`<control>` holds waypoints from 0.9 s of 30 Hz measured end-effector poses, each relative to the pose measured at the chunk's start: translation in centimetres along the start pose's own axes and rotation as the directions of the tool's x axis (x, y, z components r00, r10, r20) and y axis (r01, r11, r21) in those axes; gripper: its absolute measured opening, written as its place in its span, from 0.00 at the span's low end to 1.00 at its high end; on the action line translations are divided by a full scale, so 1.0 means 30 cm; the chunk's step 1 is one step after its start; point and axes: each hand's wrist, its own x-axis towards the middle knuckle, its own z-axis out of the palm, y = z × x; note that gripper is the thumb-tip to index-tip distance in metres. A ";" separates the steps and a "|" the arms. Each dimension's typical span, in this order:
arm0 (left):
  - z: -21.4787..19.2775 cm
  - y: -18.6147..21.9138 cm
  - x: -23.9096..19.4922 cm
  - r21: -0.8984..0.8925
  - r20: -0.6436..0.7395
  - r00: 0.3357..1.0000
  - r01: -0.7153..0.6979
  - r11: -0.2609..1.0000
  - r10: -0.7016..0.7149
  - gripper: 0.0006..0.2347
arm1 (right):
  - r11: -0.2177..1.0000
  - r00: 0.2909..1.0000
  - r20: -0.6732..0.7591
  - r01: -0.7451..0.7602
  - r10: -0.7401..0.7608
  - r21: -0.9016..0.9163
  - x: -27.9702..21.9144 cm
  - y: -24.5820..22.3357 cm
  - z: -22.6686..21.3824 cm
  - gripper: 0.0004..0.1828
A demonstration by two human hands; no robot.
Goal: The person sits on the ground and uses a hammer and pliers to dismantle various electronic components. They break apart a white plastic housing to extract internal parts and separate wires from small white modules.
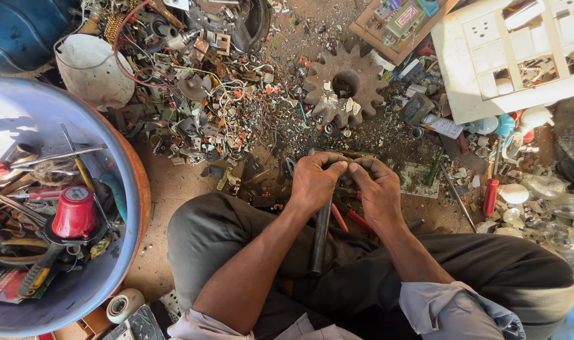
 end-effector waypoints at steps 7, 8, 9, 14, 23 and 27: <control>-0.002 -0.008 0.004 0.000 0.002 1.000 0.007 1.000 -0.007 0.09 | 0.967 0.997 -0.022 0.064 -0.071 -0.248 0.000 -0.015 0.005 0.07; -0.002 -0.006 0.003 0.014 -0.001 1.000 0.012 1.000 -0.012 0.09 | 0.987 0.999 -0.012 0.048 -0.051 -0.152 0.002 -0.016 0.003 0.07; -0.003 -0.003 0.003 0.028 -0.004 1.000 0.016 0.999 -0.016 0.09 | 0.999 0.999 -0.036 -0.031 0.030 -0.032 0.005 -0.015 0.002 0.07; -0.006 0.010 0.001 0.001 -0.008 1.000 0.010 1.000 -0.010 0.09 | 0.987 0.987 -0.029 -0.160 0.160 0.014 0.014 0.003 -0.010 0.10; -0.009 0.014 -0.001 -0.011 -0.016 1.000 0.023 1.000 -0.023 0.09 | 0.956 0.979 -0.008 -0.199 0.205 0.217 0.012 -0.004 -0.007 0.08; -0.008 0.016 -0.005 -0.077 0.008 0.999 0.044 0.996 -0.043 0.09 | 0.993 0.994 -0.014 -0.109 0.109 -0.035 0.014 -0.005 0.002 0.09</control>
